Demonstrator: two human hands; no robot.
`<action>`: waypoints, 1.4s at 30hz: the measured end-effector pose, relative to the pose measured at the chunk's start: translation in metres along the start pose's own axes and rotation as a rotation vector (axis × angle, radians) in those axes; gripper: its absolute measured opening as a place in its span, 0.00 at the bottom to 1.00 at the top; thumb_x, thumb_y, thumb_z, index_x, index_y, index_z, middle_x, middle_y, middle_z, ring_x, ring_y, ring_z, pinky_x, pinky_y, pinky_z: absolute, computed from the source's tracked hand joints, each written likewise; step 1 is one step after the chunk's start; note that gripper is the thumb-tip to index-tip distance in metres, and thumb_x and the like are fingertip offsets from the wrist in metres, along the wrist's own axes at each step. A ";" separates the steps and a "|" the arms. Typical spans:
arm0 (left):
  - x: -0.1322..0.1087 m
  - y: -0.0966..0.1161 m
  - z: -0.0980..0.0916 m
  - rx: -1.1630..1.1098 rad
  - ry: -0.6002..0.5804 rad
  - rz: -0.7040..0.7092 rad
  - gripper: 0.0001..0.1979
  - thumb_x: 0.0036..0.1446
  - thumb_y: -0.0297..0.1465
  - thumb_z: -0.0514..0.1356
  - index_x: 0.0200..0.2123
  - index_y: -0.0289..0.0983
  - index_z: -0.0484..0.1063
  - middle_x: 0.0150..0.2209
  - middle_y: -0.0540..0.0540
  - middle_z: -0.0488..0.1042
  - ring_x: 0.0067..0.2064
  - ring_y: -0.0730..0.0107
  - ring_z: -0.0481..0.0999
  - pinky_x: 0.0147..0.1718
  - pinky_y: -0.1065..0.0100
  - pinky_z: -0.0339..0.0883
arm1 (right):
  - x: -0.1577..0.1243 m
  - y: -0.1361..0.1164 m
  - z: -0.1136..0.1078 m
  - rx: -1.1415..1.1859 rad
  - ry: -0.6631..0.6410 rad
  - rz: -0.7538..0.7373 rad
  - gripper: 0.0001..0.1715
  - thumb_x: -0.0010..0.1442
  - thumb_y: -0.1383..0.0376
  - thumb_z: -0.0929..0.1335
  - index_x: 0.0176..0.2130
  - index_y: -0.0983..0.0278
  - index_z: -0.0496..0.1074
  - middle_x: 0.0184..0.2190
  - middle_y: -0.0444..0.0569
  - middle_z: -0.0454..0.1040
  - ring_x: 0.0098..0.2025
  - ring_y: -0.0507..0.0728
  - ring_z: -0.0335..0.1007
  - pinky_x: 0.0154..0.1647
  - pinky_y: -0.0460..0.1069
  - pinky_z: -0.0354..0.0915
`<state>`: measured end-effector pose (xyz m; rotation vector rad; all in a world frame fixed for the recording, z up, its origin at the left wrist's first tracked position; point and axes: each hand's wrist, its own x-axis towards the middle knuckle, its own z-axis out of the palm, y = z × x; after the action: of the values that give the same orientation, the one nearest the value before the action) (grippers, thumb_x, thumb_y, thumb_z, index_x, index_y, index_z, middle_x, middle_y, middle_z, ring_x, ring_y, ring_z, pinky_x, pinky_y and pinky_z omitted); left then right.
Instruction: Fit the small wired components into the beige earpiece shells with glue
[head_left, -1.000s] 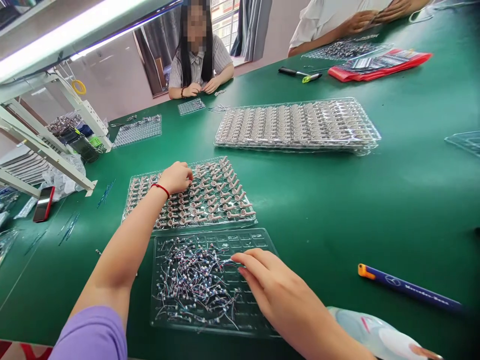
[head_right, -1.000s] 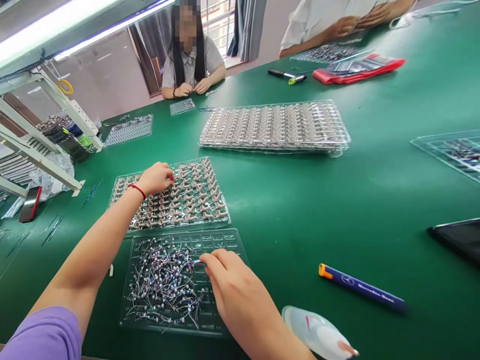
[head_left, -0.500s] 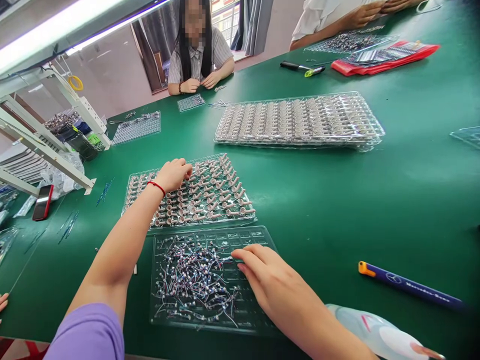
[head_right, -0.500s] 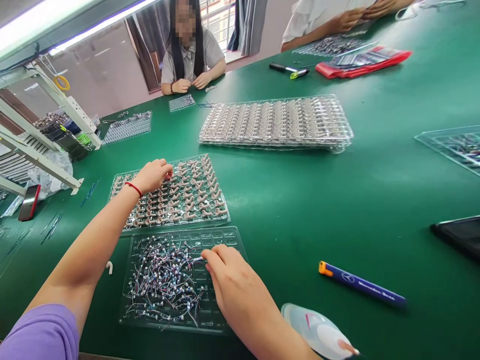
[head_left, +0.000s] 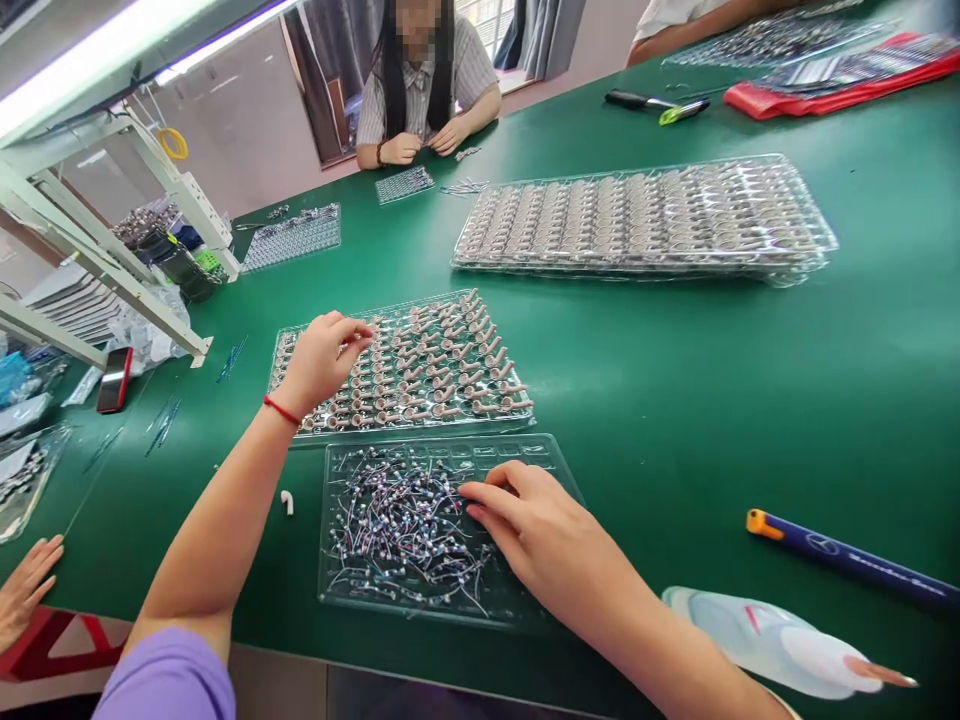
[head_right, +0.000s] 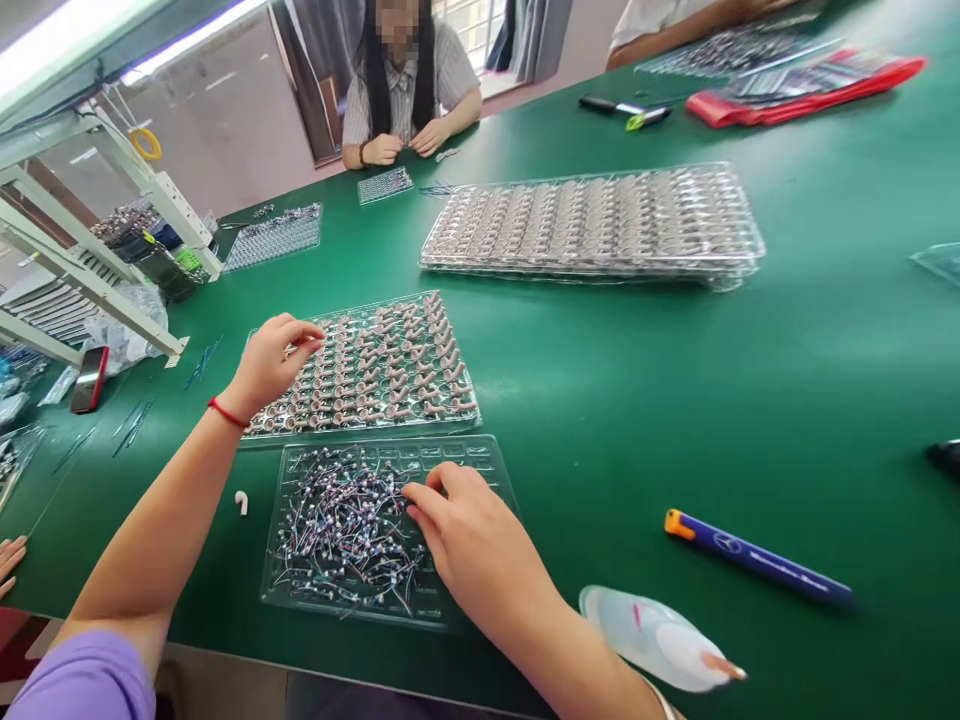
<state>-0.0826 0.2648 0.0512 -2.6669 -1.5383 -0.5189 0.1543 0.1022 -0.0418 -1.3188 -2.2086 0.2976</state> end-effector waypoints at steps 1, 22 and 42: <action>-0.016 0.003 -0.009 -0.020 0.007 0.002 0.07 0.62 0.31 0.56 0.38 0.38 0.75 0.34 0.46 0.74 0.40 0.64 0.72 0.42 0.64 0.65 | 0.000 0.000 0.001 0.001 0.006 -0.008 0.17 0.67 0.67 0.59 0.37 0.62 0.75 0.32 0.51 0.71 0.33 0.56 0.69 0.34 0.51 0.69; -0.217 0.002 -0.010 -0.391 0.078 -0.565 0.06 0.53 0.38 0.63 0.30 0.44 0.79 0.31 0.49 0.74 0.32 0.66 0.74 0.34 0.65 0.71 | 0.003 -0.003 -0.007 -0.031 -0.037 -0.068 0.15 0.64 0.71 0.61 0.40 0.64 0.76 0.33 0.50 0.74 0.35 0.57 0.71 0.39 0.51 0.67; -0.202 0.163 0.015 -1.098 0.170 -0.559 0.04 0.51 0.31 0.68 0.33 0.41 0.82 0.30 0.47 0.71 0.31 0.74 0.71 0.28 0.75 0.66 | -0.028 -0.042 -0.033 0.540 0.017 0.033 0.06 0.65 0.65 0.62 0.36 0.61 0.68 0.30 0.45 0.76 0.31 0.52 0.74 0.33 0.45 0.71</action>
<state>-0.0333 0.0147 0.0015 -2.5024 -2.4154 -2.0617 0.1524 0.0541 -0.0051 -1.0476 -1.9004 0.8248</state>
